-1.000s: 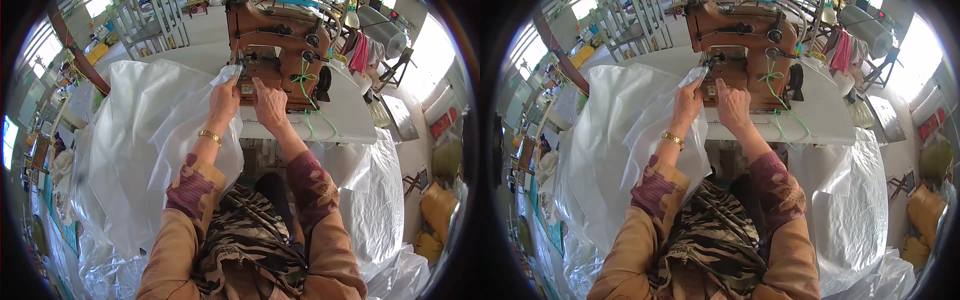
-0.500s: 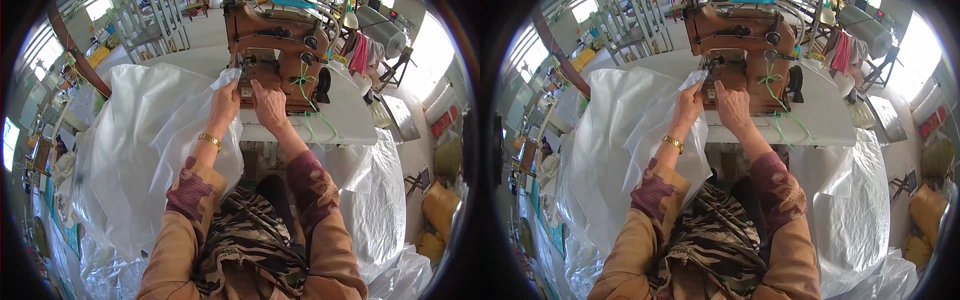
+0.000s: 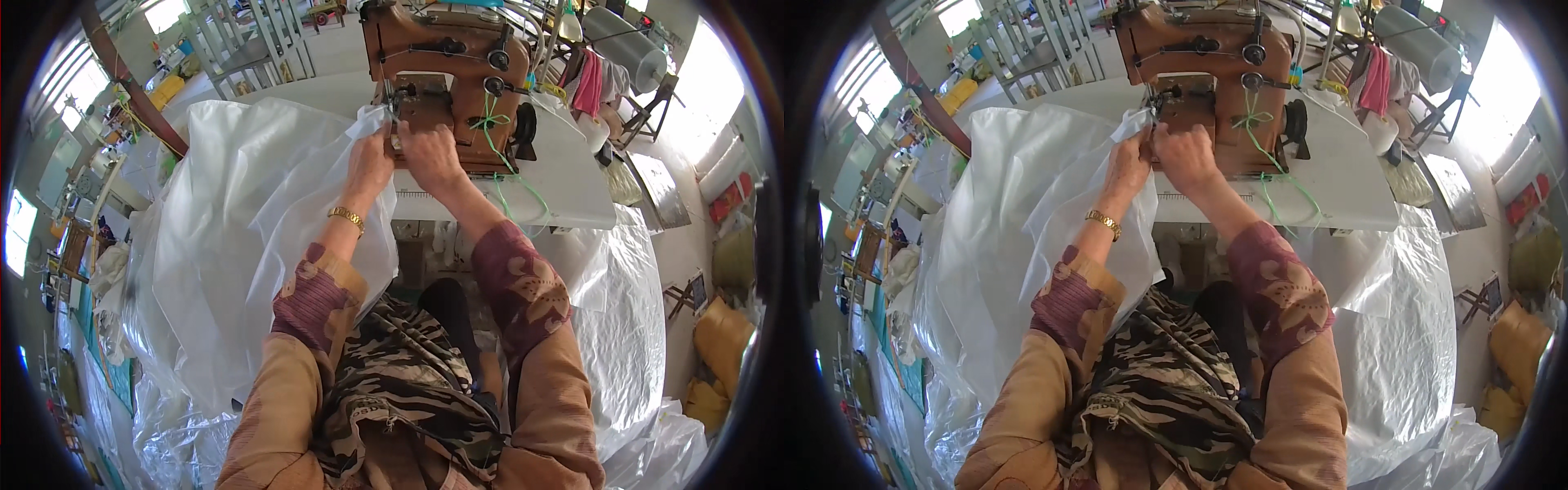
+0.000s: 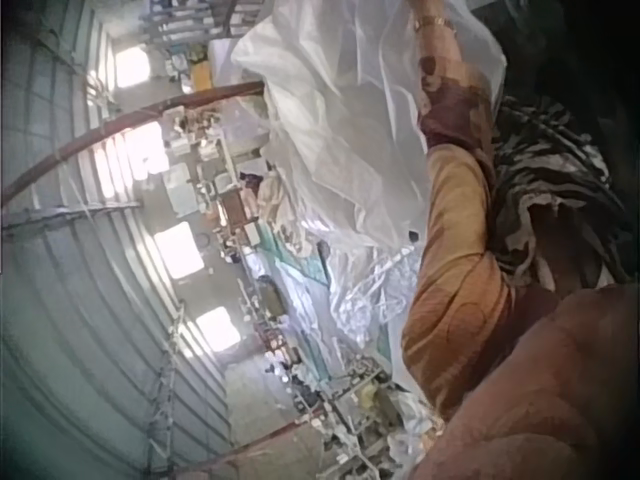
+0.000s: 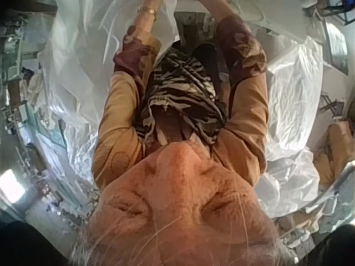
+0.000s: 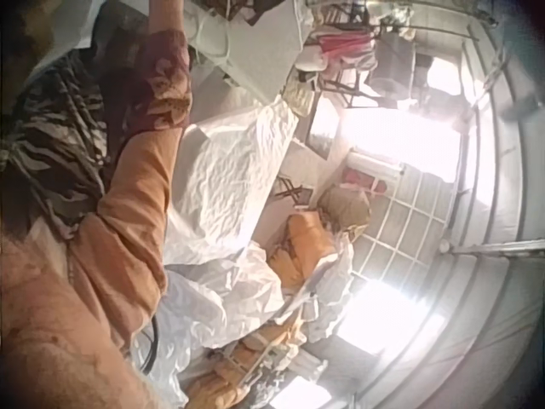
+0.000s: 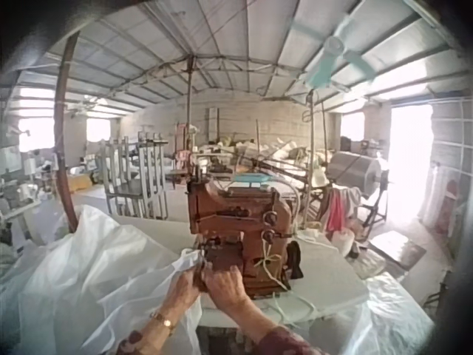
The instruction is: The person aligns and folds the edges of a large plastic sheet, feeds it through a sewing machine to stitch the seam, and then spreads and unfolds the sheet across the work table.
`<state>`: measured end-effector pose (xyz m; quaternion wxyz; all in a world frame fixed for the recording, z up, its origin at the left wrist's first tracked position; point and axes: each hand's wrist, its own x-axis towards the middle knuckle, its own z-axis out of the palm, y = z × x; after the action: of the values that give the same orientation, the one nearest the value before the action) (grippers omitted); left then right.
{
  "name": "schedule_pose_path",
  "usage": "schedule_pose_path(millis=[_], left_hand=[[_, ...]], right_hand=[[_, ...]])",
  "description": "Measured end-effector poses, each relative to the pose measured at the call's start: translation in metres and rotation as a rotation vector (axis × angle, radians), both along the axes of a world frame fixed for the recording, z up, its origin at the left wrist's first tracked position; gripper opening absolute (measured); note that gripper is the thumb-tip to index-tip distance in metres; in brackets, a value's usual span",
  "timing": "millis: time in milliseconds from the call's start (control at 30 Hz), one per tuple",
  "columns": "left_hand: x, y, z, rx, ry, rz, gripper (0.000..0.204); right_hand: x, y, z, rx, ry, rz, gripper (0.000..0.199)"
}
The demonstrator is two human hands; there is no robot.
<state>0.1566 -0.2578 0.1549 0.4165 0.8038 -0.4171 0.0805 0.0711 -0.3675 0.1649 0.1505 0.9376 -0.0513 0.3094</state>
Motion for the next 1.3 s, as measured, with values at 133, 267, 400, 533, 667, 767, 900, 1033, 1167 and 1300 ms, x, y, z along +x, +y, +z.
schedule_pose_path(millis=[133, 267, 400, 533, 667, 767, 900, 1033, 1167, 1300], left_hand=[[0.003, 0.001, -0.007, -0.129, 0.011, 0.004, 0.036], [0.003, 0.002, -0.010, -0.198, 0.013, -0.003, 0.039], [0.002, 0.003, -0.009, -0.236, 0.033, -0.027, 0.040], [0.003, 0.002, -0.010, -0.253, 0.008, -0.027, 0.039], [0.007, 0.002, -0.013, -0.281, 0.033, -0.060, 0.038], [0.009, 0.001, -0.015, -0.236, 0.093, -0.031, 0.038], [0.011, 0.002, -0.014, -0.287, 0.020, -0.048, 0.039], [0.012, 0.004, -0.013, -0.221, 0.084, -0.027, 0.039], [0.014, 0.005, -0.011, -0.225, 0.112, -0.054, 0.039], [0.007, 0.005, -0.006, -0.205, 0.113, -0.066, 0.041]], right_hand=[[-0.014, -0.012, -0.012, 0.211, -0.081, 0.033, 0.043], [-0.015, -0.010, -0.021, 0.493, -0.240, 0.131, 0.044], [-0.010, -0.009, -0.025, 0.513, -0.276, 0.156, 0.045], [-0.006, -0.008, -0.024, 0.521, -0.237, 0.116, 0.046], [-0.005, -0.007, -0.023, 0.532, -0.207, 0.083, 0.048], [-0.005, -0.008, -0.022, 0.550, -0.161, 0.048, 0.048], [-0.003, -0.011, -0.023, 0.533, -0.192, 0.087, 0.047], [-0.001, -0.013, -0.022, 0.568, -0.241, 0.131, 0.044], [-0.002, -0.008, -0.018, 0.575, -0.193, 0.086, 0.046], [0.002, 0.005, -0.010, 0.356, -0.156, 0.023, 0.047]])
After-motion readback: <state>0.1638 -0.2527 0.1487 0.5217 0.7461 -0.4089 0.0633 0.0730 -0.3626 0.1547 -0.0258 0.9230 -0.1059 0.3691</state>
